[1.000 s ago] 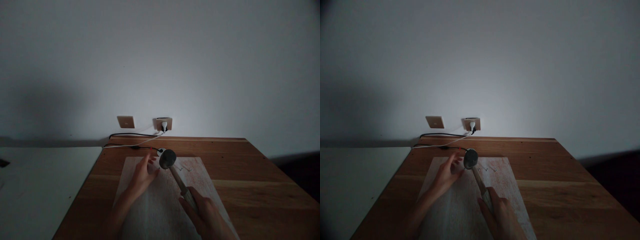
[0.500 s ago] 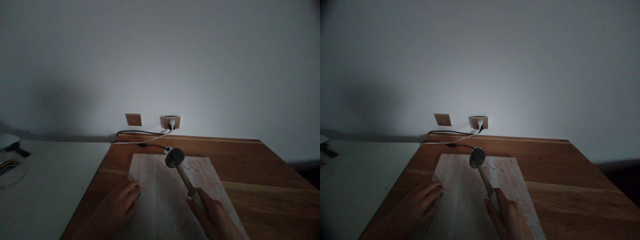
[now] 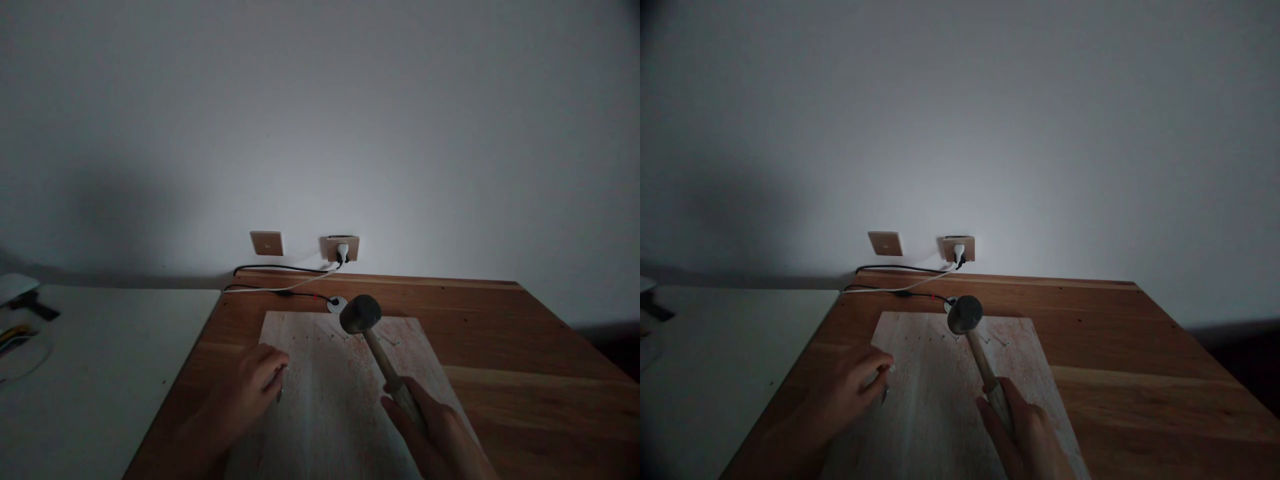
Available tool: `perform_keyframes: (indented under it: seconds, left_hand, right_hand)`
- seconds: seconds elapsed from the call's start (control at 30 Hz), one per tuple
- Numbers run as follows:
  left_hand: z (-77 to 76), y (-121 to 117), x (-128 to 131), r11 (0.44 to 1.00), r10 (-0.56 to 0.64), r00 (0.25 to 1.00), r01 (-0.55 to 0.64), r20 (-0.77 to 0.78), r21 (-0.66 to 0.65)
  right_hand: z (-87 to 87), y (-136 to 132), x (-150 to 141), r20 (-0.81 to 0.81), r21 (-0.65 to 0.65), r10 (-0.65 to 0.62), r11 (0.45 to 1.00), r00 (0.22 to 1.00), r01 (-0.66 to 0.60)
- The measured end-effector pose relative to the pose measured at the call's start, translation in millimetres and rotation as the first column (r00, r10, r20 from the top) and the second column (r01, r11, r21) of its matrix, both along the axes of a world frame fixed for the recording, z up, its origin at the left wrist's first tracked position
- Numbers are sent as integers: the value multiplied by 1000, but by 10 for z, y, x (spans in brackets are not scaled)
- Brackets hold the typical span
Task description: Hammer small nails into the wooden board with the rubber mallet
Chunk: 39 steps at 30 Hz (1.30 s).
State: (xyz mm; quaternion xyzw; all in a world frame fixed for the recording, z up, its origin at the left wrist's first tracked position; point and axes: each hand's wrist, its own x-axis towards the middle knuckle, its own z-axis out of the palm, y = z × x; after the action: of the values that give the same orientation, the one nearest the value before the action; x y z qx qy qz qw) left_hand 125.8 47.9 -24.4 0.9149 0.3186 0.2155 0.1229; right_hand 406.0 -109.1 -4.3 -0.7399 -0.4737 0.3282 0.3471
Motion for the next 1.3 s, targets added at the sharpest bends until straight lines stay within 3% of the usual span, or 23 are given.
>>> perform_keyframes:
  seconds: [0.07, 0.13, 0.27, 0.57, 0.8, 1.1, 1.3]
  left_hand:
    - [-33, 88, 194, 974, 116, 980, -81, 159, -212]
    - [-83, 176, 416, 928, 169, 953, -67, 253, -367]
    - [-170, 275, 764, 880, 218, 908, -24, 357, -475]
    - [-391, 259, 858, 894, 321, 807, -85, 495, -440]
    - [-484, 260, 839, 895, 338, 820, -129, 462, -427]
    - [-466, 256, 833, 899, 309, 843, -107, 441, -425]
    - [-497, 249, 851, 921, 272, 868, -110, 416, -374]
  right_hand:
    - [16, 6, -11, -9, -9, -19, 1000, 1000, 19]
    - [28, 7, -25, -20, -5, -14, 1000, 1000, 13]
    - [26, -14, -31, -39, 26, 30, 999, 999, -29]
    - [-23, -46, 2, -50, 64, -20, 998, 999, 23]
    - [-38, -17, -19, -98, 48, -11, 999, 995, 16]
    - [58, -14, -48, -87, 12, -3, 1000, 996, 4]
    - [3, -29, -27, -66, 15, 16, 1000, 998, -15]
